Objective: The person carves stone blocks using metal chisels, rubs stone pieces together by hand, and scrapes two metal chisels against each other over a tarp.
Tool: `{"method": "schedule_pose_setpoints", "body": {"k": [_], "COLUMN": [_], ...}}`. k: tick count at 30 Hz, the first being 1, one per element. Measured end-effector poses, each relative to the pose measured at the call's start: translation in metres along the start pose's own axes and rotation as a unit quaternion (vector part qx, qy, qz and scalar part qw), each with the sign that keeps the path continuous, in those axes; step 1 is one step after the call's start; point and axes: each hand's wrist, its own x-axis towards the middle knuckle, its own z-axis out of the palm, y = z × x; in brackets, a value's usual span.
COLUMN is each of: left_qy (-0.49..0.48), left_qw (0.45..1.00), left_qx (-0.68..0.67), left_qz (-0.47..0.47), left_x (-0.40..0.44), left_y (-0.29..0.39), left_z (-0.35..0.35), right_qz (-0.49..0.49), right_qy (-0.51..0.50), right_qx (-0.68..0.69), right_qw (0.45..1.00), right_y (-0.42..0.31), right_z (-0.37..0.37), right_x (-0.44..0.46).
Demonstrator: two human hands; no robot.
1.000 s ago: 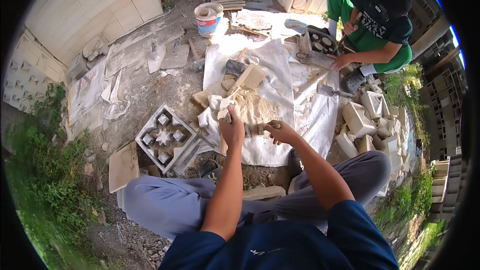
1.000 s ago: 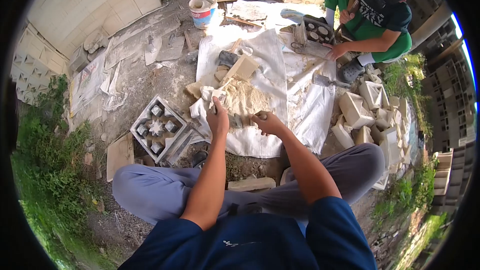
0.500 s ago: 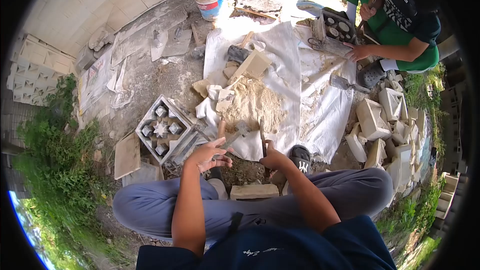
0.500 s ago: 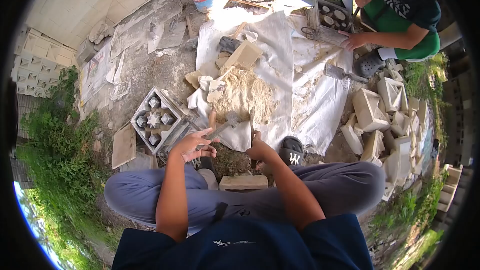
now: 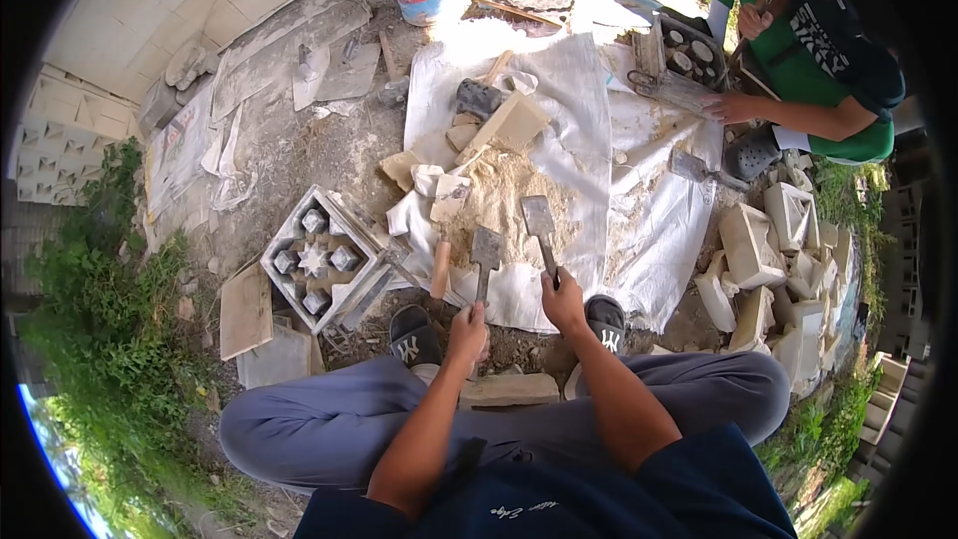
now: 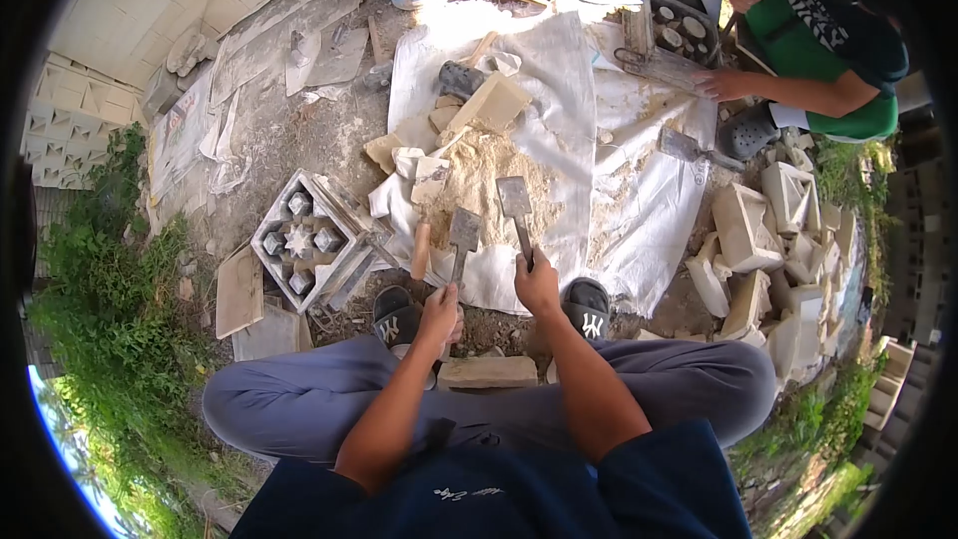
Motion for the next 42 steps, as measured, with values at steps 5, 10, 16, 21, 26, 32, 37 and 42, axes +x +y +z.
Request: {"method": "schedule_pose_setpoints", "body": {"k": [5,10,16,21,26,32,37,42], "left_qy": [0.164,0.205,0.193,0.2,0.22,0.22,0.242,0.202], "left_qw": [0.92,0.89,0.879,0.882,0.891,0.884,0.898,0.905], "left_qx": [0.262,0.308,0.321,0.331,0.308,0.306,0.262,0.267], "left_qz": [0.243,0.266,0.296,0.269,0.25,0.276,0.258,0.263], "left_x": [0.067,0.089,0.11,0.121,0.118,0.121,0.111,0.108], "left_y": [-0.009,0.02,0.037,0.043,0.055,0.05,0.056,0.048], "left_z": [-0.004,-0.004,0.012,0.014,0.02,0.016,0.027,0.018], "right_qz": [0.01,0.036,0.051,0.034,0.003,0.035,0.036,0.024], "right_qy": [0.008,0.004,-0.006,0.012,0.034,-0.027,-0.034,-0.08], "right_qx": [-0.057,-0.088,-0.085,-0.065,-0.06,-0.075,-0.133,-0.176], "right_qw": [0.998,0.995,0.995,0.997,0.998,0.996,0.99,0.981], "right_y": [0.003,0.001,0.003,-0.03,-0.044,-0.052,-0.053,-0.065], "right_z": [0.004,0.021,0.038,0.049,0.061,0.059,0.057,0.048], "right_x": [0.038,0.056,0.089,0.124,0.131,0.133,0.137,0.156]}}
